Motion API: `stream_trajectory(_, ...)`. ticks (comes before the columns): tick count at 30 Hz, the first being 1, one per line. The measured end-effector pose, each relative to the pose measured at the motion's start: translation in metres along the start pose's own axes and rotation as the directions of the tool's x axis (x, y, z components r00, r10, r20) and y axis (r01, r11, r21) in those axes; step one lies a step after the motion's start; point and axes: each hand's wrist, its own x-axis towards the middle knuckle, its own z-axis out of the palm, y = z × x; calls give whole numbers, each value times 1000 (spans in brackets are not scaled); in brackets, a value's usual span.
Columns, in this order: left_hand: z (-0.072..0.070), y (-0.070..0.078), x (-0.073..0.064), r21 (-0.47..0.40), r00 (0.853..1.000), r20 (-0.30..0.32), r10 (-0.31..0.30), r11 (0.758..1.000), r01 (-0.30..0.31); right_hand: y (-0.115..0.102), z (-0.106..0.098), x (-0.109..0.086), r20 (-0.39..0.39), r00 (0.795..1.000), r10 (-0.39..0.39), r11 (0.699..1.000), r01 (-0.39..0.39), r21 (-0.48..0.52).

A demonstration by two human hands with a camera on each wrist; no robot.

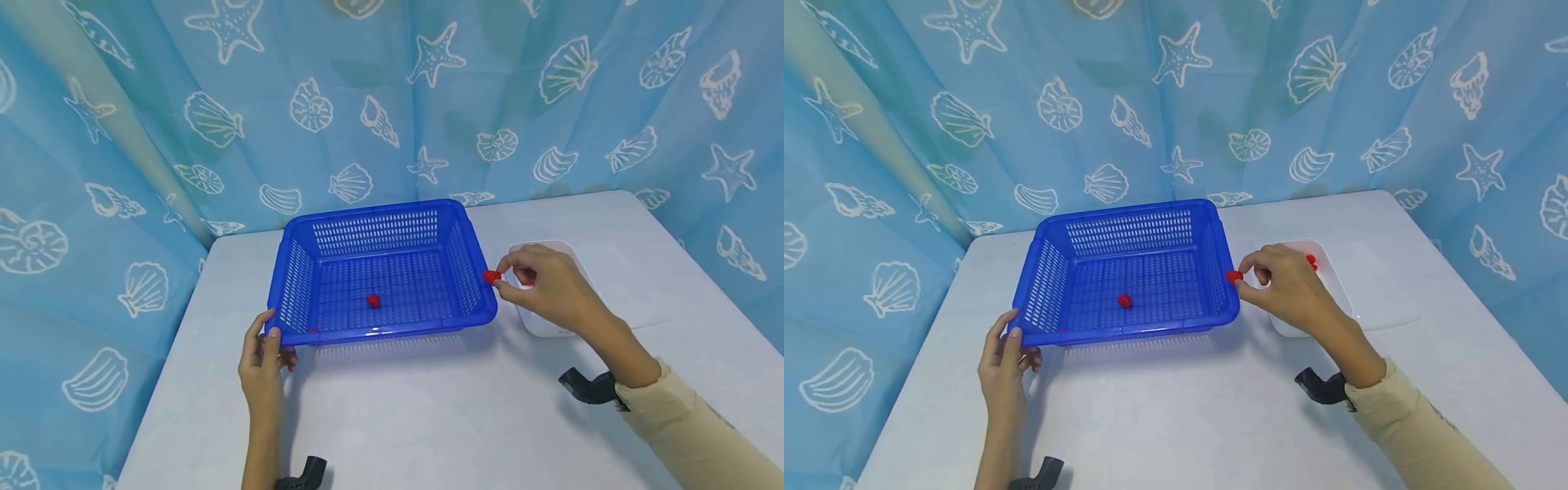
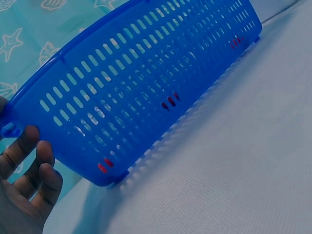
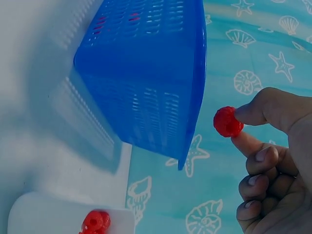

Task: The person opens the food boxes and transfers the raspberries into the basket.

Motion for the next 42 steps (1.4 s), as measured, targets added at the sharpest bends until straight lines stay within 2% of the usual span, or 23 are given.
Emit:
stream_trajectory(5,1,-1,-5,-17,1000,13,-18,1000,19,-3,2,-4,27,999,-33,999,32,37)
stream_trajectory(11,-1,2,-1,13,1000,2,3,1000,-3,-7,1,4,13,997,-79,997,78,18)
stream_trajectory(16,-1,5,2,11,1000,8,4,1000,-4,-3,-4,2,3,999,-53,999,53,-12)
stream_trajectory(23,-1,4,1,18,1000,1,-2,1000,2,12,-6,-6,-4,1000,1,1000,-1,2)
stream_trajectory(28,-1,3,1,13,1000,-8,-10,1000,11,23,-9,-6,1,1000,8,1000,-8,-10)
stream_trajectory(35,-1,2,0,8,1000,-9,-18,1000,18,36,-11,-9,38,991,126,992,-125,-36)
stream_trajectory(42,-2,-5,3,1,1000,-1,-2,1000,2,55,-9,-13,36,989,141,988,-139,-65)
